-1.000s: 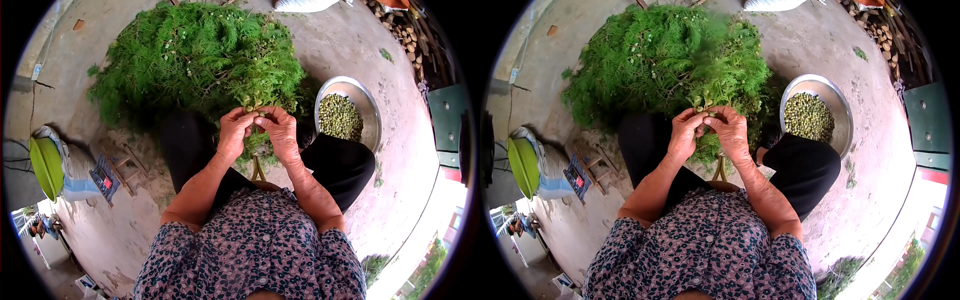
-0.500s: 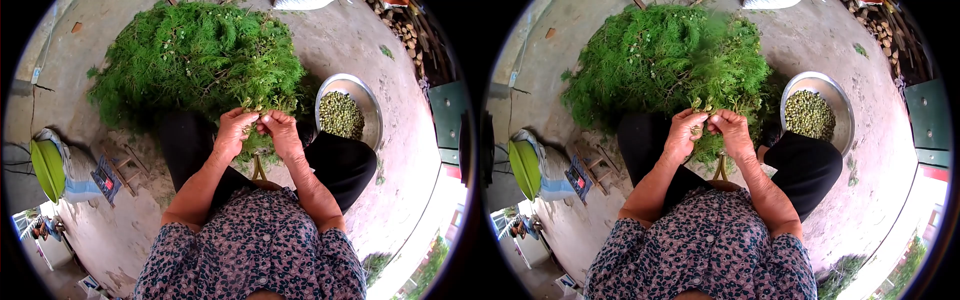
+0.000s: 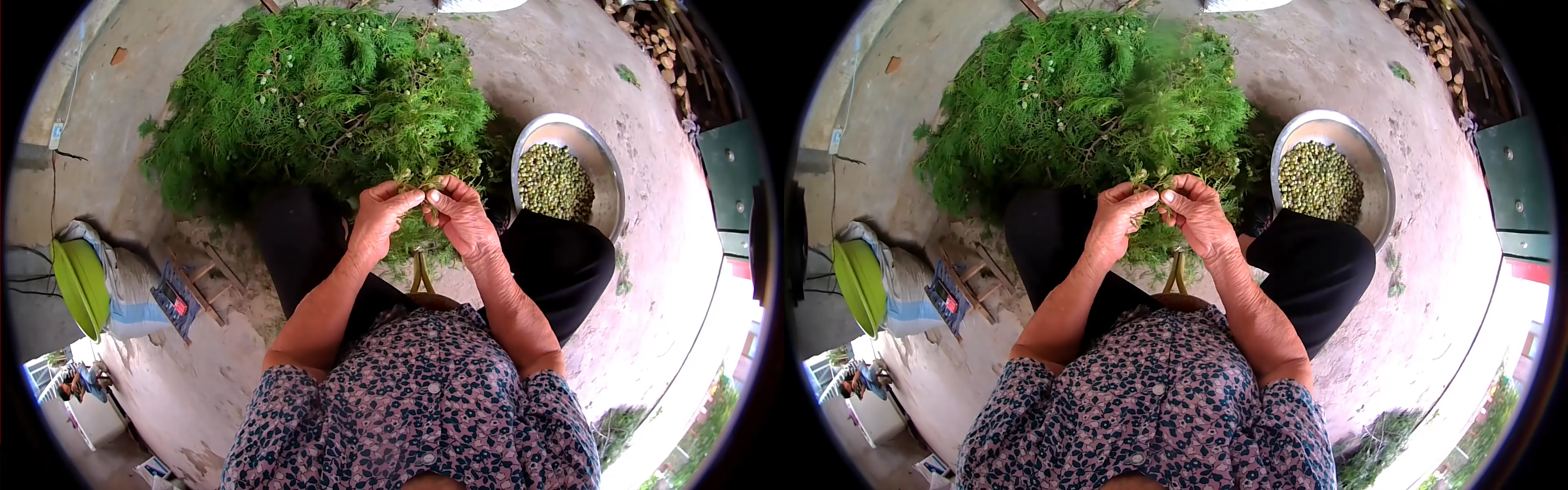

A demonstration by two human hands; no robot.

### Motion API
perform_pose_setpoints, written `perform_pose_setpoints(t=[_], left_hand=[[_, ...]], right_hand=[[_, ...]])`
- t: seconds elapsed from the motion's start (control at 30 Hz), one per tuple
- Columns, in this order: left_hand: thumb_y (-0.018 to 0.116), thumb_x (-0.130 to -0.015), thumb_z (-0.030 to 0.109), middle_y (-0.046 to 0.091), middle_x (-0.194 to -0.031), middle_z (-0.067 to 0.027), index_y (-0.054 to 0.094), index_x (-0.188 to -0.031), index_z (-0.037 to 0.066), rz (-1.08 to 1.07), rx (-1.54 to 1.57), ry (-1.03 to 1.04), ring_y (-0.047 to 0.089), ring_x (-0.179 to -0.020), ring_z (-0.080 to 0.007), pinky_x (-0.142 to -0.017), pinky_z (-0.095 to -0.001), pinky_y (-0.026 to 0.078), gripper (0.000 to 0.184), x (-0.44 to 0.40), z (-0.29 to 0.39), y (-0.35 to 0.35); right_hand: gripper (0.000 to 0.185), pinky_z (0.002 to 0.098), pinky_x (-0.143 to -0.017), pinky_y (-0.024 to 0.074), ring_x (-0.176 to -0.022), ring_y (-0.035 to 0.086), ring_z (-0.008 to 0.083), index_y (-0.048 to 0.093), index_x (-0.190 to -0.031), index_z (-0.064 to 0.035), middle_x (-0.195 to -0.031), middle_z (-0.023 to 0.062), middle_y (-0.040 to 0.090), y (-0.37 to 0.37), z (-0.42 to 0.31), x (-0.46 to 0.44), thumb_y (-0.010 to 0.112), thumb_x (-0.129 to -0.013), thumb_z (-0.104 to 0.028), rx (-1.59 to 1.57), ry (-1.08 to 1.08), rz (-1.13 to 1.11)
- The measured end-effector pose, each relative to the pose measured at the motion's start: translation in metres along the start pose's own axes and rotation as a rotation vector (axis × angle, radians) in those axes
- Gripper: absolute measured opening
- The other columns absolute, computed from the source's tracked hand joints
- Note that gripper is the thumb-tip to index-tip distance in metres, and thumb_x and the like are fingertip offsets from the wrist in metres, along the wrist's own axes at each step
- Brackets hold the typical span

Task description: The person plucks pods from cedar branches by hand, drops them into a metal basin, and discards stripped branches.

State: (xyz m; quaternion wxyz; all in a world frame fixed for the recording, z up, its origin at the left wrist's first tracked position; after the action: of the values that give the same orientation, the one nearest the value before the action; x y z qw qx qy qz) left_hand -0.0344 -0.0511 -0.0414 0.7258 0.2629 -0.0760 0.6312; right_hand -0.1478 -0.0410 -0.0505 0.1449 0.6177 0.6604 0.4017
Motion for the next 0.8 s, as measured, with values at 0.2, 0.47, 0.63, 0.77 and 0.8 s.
perform_pose_setpoints(t=[0.2,0.47,0.63,0.77,0.8], left_hand=[[0.066,-0.073,0.007,0.052,-0.058,0.0037,0.062,-0.077,0.004,-0.073,0.154,-0.053,0.039,-0.045,-0.0013,-0.038,-0.0172,0.025,0.006,0.001,0.001,0.006],[0.065,-0.073,0.003,0.063,-0.071,-0.0031,0.064,-0.08,0.001,-0.169,0.033,0.0,0.055,-0.062,-0.0076,-0.055,-0.0205,0.042,0.007,-0.002,-0.005,0.012],[0.066,-0.072,0.003,0.062,-0.07,-0.0011,0.065,-0.079,0.001,-0.161,-0.068,0.021,0.054,-0.061,-0.0059,-0.055,-0.0194,0.041,0.007,0.001,-0.004,0.015],[0.068,-0.072,0.005,0.06,-0.067,0.001,0.065,-0.076,-0.001,-0.126,-0.143,0.039,0.049,-0.059,-0.0038,-0.054,-0.0195,0.038,0.008,0.003,-0.003,0.015],[0.067,-0.072,0.005,0.059,-0.066,0.0014,0.065,-0.076,0.0,-0.136,-0.141,0.041,0.049,-0.059,-0.0037,-0.054,-0.0195,0.038,0.007,0.002,-0.004,0.017]], right_hand=[[0.006,0.0259,-0.054,0.0442,-0.061,0.054,0.0141,0.052,-0.091,-0.0021,-0.077,0.0055,0.058,0.005,0.013,0.001,0.052,-0.085,-0.004,-0.298,0.095,-0.083],[0.024,0.0233,-0.055,0.0416,-0.064,0.052,0.0109,0.056,-0.1,-0.0037,-0.078,0.0025,0.058,0.006,0.0,0.012,0.058,-0.084,-0.021,-0.238,0.162,-0.001],[0.019,0.0212,-0.052,0.0402,-0.058,0.049,0.0068,0.062,-0.086,-0.0064,-0.075,-0.0016,0.06,-0.007,0.006,0.009,0.06,-0.083,-0.025,-0.1,0.1,0.077],[0.011,0.0189,-0.049,0.0378,-0.054,0.044,0.0032,0.062,-0.085,-0.0045,-0.07,-0.0036,0.057,-0.026,-0.024,0.011,0.06,-0.083,-0.015,0.352,-0.296,0.332],[0.01,0.0189,-0.047,0.0366,-0.053,0.043,0.0034,0.061,-0.084,-0.0045,-0.068,-0.0036,0.056,-0.031,-0.034,0.016,0.059,-0.083,-0.014,0.425,-0.381,0.414]])
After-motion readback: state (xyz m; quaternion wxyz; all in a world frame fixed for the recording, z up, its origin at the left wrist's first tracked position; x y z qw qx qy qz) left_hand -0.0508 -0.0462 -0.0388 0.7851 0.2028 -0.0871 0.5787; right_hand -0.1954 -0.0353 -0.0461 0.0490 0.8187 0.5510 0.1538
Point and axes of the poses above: each hand's wrist, its own x-axis away from the middle knuckle, its own y-axis out of the palm, z = x × y, the point moved 9 cm from there along -x, towards the middle knuckle
